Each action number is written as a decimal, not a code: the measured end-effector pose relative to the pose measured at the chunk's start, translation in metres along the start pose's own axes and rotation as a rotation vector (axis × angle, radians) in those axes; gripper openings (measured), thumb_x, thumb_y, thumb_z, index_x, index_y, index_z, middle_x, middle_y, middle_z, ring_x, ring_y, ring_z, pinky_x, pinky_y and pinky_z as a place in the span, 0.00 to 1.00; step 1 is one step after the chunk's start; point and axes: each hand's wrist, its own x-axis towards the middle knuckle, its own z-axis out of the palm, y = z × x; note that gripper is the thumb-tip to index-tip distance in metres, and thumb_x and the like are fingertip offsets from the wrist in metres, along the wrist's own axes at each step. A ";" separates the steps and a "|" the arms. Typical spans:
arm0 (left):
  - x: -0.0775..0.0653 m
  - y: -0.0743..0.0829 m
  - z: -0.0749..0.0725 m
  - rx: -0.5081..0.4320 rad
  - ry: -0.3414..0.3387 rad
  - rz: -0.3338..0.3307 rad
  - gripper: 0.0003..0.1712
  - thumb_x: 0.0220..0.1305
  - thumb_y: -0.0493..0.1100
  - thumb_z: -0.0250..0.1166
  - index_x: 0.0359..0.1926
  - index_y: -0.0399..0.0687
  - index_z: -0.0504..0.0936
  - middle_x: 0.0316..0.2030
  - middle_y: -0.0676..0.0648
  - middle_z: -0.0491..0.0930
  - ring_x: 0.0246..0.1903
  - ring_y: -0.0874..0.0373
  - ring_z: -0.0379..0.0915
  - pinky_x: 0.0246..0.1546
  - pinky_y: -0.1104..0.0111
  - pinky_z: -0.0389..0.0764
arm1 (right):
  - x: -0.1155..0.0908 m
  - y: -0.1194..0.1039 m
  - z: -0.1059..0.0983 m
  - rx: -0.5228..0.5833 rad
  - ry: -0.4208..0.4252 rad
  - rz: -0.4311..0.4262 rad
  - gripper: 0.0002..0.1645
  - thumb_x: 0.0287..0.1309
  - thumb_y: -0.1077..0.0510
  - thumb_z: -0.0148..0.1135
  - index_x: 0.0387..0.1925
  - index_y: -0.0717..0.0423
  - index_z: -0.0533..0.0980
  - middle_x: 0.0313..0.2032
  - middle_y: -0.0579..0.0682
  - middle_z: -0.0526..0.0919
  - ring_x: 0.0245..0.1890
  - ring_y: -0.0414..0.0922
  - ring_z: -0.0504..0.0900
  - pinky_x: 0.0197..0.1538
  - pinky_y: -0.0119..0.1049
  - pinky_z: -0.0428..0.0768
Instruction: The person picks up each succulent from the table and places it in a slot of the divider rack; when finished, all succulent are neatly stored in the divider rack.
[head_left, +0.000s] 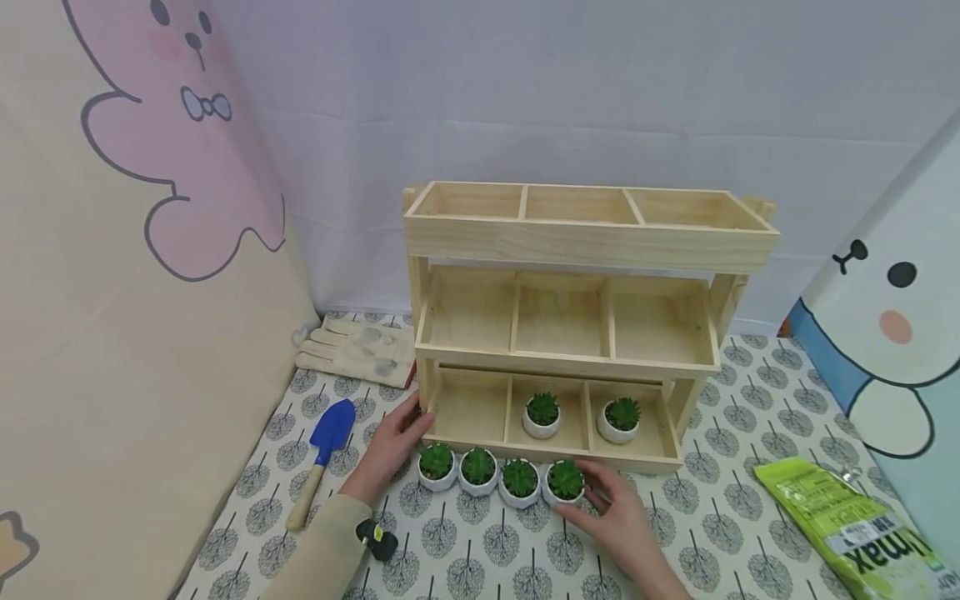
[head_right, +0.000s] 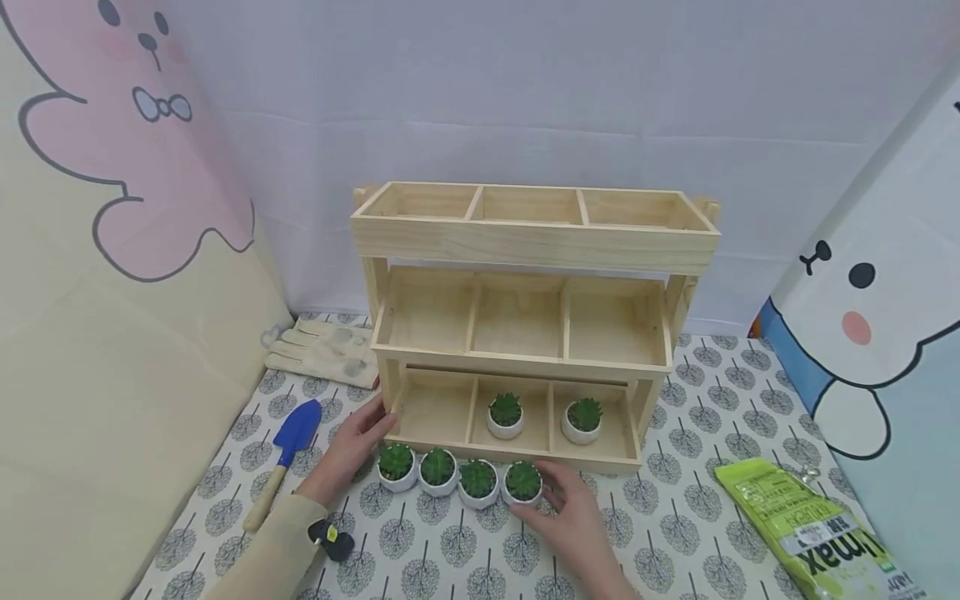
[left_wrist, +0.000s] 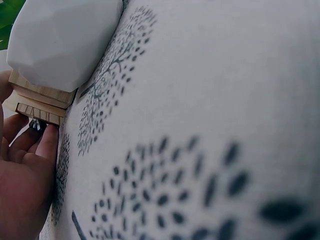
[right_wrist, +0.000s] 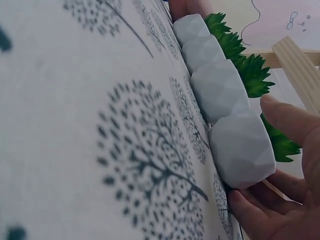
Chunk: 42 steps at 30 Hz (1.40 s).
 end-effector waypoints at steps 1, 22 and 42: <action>0.000 0.000 0.000 0.003 0.001 -0.003 0.38 0.77 0.52 0.64 0.81 0.59 0.61 0.77 0.49 0.62 0.76 0.50 0.59 0.75 0.54 0.62 | 0.000 0.000 0.001 0.001 0.005 0.003 0.45 0.46 0.57 0.87 0.65 0.62 0.76 0.63 0.60 0.78 0.63 0.59 0.79 0.64 0.40 0.78; 0.002 -0.002 0.002 0.008 0.015 0.016 0.38 0.76 0.52 0.65 0.81 0.56 0.63 0.76 0.45 0.65 0.74 0.47 0.63 0.73 0.53 0.65 | 0.003 -0.002 0.008 -0.104 0.030 0.037 0.47 0.45 0.50 0.88 0.64 0.62 0.76 0.64 0.63 0.77 0.64 0.64 0.77 0.62 0.43 0.79; 0.002 -0.003 0.001 0.014 0.013 0.001 0.40 0.75 0.54 0.66 0.81 0.57 0.62 0.77 0.47 0.63 0.75 0.49 0.59 0.75 0.54 0.62 | 0.001 -0.005 0.008 -0.065 0.049 0.000 0.43 0.45 0.55 0.87 0.62 0.63 0.79 0.61 0.61 0.80 0.61 0.61 0.81 0.60 0.40 0.81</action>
